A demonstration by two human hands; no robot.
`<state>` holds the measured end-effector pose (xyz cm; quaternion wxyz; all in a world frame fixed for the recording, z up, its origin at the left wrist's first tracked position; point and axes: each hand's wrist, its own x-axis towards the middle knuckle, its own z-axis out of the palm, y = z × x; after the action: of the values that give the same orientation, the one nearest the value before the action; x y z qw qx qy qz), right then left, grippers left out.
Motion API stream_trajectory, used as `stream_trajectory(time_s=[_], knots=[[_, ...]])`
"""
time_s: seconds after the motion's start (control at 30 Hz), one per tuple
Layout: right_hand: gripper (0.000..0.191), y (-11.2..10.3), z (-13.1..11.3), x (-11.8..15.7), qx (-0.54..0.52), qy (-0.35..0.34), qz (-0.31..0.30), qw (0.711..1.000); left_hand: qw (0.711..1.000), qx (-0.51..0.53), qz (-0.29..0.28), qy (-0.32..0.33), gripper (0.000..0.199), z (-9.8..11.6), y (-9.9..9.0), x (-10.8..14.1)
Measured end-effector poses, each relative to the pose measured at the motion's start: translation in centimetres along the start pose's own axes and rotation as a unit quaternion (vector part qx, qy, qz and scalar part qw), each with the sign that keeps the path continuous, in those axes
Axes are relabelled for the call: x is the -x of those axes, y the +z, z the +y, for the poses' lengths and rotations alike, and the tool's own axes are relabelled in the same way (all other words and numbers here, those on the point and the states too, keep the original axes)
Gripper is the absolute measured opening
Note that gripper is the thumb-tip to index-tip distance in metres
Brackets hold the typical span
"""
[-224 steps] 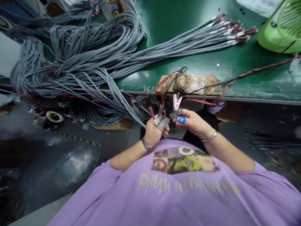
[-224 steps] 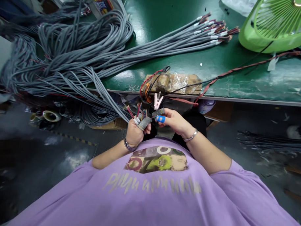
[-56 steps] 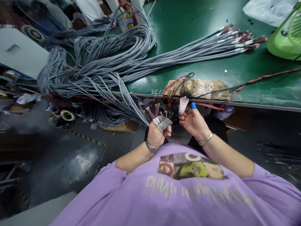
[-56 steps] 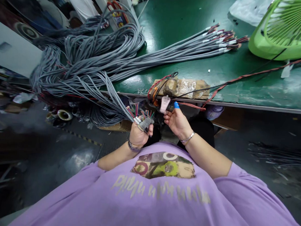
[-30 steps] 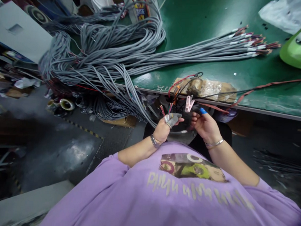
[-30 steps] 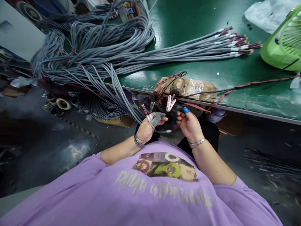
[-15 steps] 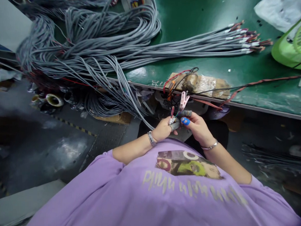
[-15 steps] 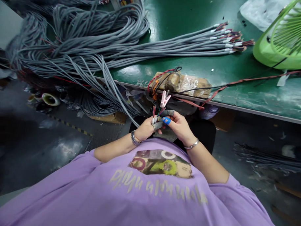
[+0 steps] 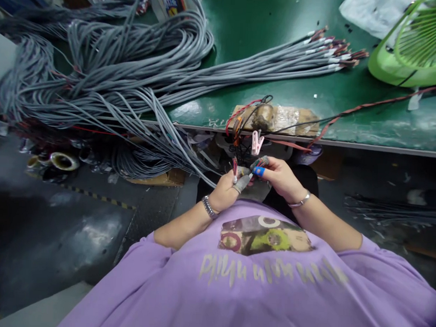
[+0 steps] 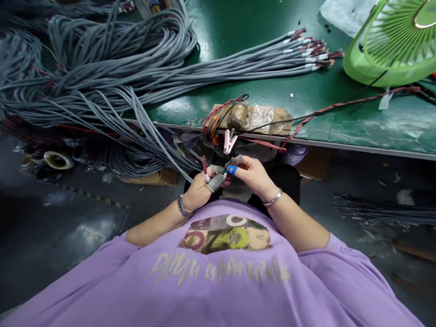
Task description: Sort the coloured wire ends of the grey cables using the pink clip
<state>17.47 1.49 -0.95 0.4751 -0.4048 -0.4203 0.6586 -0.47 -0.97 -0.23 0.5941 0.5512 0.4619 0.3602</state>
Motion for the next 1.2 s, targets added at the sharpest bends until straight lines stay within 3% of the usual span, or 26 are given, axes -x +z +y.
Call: stream_trajectory(time_s=[0.2, 0.33, 0.4, 0.5, 0.57, 0.73, 0.87, 1.0, 1.2], knots=[[0.029, 1.0, -0.8, -0.7, 0.005, 0.045, -0.038, 0.998, 0.996, -0.086, 0.011, 0.009, 0.032, 1.1, -0.3, 0.5], [0.031, 1.4, -0.5, -0.9, -0.017, 0.044, -0.035, 0.998, 0.999, 0.028, 0.027, -0.037, 0.045, 1.2, -0.6, 0.4], [0.031, 1.4, -0.4, -0.9, -0.027, 0.031, -0.051, 0.998, 0.988, 0.123, -0.027, -0.092, 0.052, 1.1, -0.9, 0.1], [0.031, 1.3, -0.2, -0.8, -0.032, 0.019, -0.085, 0.996, 0.95, 0.21, -0.152, -0.176, 0.057, 1.1, -1.3, -0.3], [0.032, 1.2, -0.1, -0.8, -0.033, 0.022, -0.09, 0.995, 0.934, 0.241, -0.17, -0.2, 0.057, 1.1, -1.4, -0.5], [0.029, 1.0, 0.9, -0.6, -0.067, 0.046, -0.02, 0.997, 0.959, 0.225, -0.031, -0.167, 0.045, 0.9, -0.8, -0.3], [0.028, 1.1, 1.2, 0.0, -0.071, 0.06, -0.031, 0.995, 0.981, 0.147, 0.062, -0.112, 0.041, 0.8, -0.2, -0.1], [0.03, 1.6, 1.0, 0.0, 0.003, 0.022, 0.0, 1.0, 0.987, 0.101, 0.081, -0.093, 0.038, 0.4, 0.0, -0.1], [0.029, 1.8, 1.1, -0.3, 0.015, 0.031, 0.023, 0.999, 0.988, 0.098, 0.074, -0.095, 0.038, -0.2, 0.0, -0.2]])
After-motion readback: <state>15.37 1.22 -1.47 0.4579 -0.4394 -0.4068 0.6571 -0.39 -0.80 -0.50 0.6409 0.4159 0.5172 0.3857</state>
